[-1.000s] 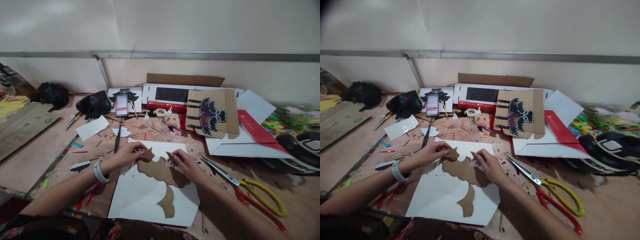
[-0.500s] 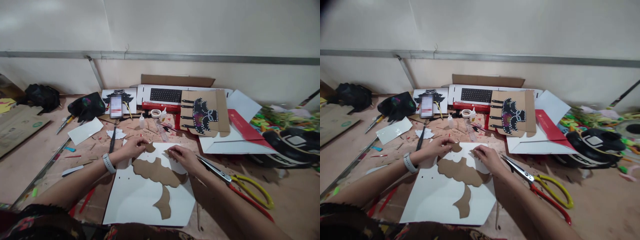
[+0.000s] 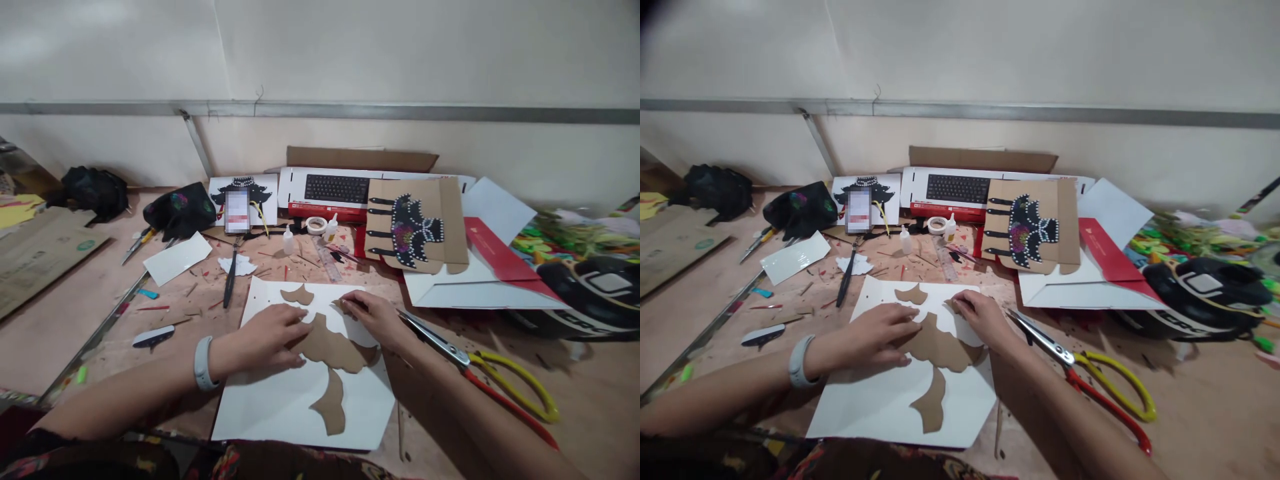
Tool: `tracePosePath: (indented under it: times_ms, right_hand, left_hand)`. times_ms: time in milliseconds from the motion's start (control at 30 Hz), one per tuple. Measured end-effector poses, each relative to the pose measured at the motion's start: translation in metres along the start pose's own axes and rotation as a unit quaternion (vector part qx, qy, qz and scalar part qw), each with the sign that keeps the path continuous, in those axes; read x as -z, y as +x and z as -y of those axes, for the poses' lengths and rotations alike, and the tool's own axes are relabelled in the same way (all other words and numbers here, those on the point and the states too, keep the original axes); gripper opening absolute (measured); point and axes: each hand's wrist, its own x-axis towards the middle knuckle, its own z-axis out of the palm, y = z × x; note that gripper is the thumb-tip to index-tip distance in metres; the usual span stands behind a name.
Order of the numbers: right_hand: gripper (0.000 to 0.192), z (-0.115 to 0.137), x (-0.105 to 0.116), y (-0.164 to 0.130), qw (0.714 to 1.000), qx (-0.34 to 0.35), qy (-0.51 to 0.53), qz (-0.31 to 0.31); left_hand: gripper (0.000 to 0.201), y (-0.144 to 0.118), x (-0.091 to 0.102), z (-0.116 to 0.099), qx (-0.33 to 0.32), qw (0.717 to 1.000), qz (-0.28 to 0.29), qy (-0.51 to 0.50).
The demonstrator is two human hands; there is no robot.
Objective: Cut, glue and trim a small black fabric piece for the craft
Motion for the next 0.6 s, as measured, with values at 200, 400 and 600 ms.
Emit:
tracePosePath:
  times_ms: [200,400,600]
  right_hand:
    - [0.027,0.006,0.000,-0.004,1.000,0.008,0.008,0.010]
    - [0.027,0.011,0.001,-0.006,1.000,0.004,-0.005,0.028]
    - [0.027,0.012,0.000,-0.008,0.999,0.011,-0.021,0.031]
  left_hand:
    - [0.039,-0.019,0.001,-0.021,0.047,0.998,0.015,0.050]
    - [0.032,-0.027,0.003,-0.031,0.062,0.997,0.010,0.052]
    - [0.021,-0.019,0.011,-0.027,0.093,0.995,-0.006,0.032]
